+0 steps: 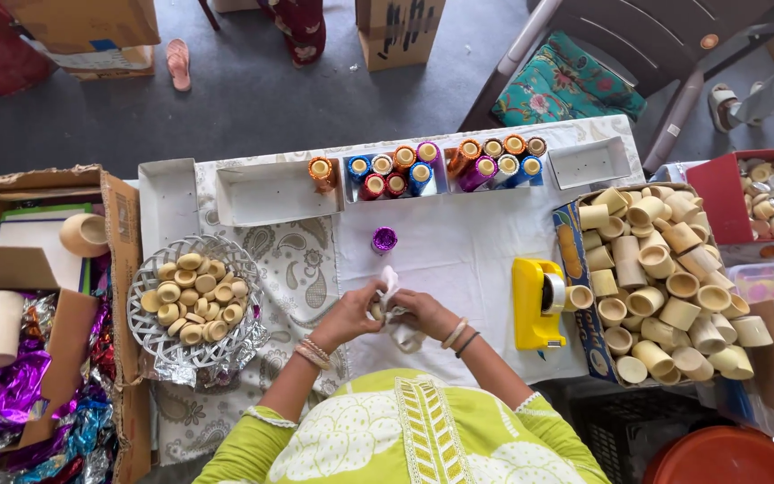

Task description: The person wraps small beige cups in shiny purple foil, folds the ends, and secures them with tape. They place the finished wrapped cups into a white tray and continue the process with additional cups and foil.

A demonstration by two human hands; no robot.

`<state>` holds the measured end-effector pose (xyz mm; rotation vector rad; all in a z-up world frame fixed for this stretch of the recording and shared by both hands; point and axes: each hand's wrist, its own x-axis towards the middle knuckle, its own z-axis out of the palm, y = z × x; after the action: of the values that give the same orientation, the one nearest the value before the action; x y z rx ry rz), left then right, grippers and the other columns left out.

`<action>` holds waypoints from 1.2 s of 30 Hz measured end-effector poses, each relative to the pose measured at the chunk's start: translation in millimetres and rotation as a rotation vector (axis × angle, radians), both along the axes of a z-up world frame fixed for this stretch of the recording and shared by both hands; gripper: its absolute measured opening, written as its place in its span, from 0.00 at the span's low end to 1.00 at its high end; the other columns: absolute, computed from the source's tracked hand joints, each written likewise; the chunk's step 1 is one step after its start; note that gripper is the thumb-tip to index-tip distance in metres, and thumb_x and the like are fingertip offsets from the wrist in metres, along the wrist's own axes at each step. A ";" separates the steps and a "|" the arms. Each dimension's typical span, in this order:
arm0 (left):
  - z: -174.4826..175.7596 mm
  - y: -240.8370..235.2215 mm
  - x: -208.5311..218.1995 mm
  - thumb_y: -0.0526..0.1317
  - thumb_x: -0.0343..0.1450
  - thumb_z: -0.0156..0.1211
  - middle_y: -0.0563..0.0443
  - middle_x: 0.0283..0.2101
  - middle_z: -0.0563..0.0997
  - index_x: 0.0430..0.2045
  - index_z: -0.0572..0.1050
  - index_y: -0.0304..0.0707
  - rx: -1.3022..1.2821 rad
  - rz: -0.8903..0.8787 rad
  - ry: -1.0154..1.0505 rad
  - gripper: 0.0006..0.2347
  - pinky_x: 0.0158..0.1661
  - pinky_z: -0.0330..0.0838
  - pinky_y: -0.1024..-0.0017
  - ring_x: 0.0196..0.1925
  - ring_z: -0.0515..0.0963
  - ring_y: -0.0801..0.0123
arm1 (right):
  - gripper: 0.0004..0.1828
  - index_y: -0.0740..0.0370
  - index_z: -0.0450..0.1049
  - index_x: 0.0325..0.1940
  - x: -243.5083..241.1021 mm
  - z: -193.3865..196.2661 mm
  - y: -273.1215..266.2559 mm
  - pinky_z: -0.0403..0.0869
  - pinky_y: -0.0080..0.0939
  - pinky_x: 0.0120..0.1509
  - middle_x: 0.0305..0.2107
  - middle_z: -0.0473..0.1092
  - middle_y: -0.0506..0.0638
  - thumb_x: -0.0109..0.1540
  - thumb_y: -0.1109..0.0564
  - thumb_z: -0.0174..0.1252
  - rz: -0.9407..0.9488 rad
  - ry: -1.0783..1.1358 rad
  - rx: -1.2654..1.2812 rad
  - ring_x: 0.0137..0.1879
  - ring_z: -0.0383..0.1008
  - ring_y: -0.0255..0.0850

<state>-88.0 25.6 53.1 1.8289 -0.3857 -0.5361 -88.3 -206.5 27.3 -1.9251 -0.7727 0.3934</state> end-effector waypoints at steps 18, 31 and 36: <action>-69.6 -32.8 104.7 0.33 0.57 0.77 0.52 0.46 0.82 0.44 0.78 0.42 0.171 0.311 -0.455 0.22 0.56 0.70 0.62 0.55 0.73 0.53 | 0.18 0.55 0.78 0.50 3.7 11.5 -117.1 0.69 0.52 0.60 0.44 0.69 0.56 0.55 0.60 0.68 -0.876 -0.261 -0.484 0.53 0.68 0.54; -68.6 -32.1 101.0 0.32 0.60 0.73 0.51 0.49 0.82 0.41 0.80 0.40 0.239 0.329 -0.509 0.16 0.56 0.70 0.62 0.54 0.75 0.53 | 0.12 0.61 0.75 0.51 88.6 -39.8 21.6 0.79 0.33 0.38 0.37 0.75 0.50 0.63 0.62 0.61 -0.712 0.204 0.122 0.36 0.78 0.34; -76.2 -36.1 106.6 0.30 0.57 0.72 0.51 0.47 0.80 0.38 0.83 0.42 0.256 0.386 -0.396 0.16 0.54 0.73 0.63 0.52 0.75 0.54 | 0.08 0.63 0.74 0.45 106.4 -52.3 26.8 0.79 0.32 0.34 0.30 0.76 0.48 0.62 0.63 0.63 -0.715 0.274 0.134 0.33 0.78 0.32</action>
<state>18.5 -10.5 -23.1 2.1947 -0.2219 0.0512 18.1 -179.7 -25.0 -1.8295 0.0863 0.1470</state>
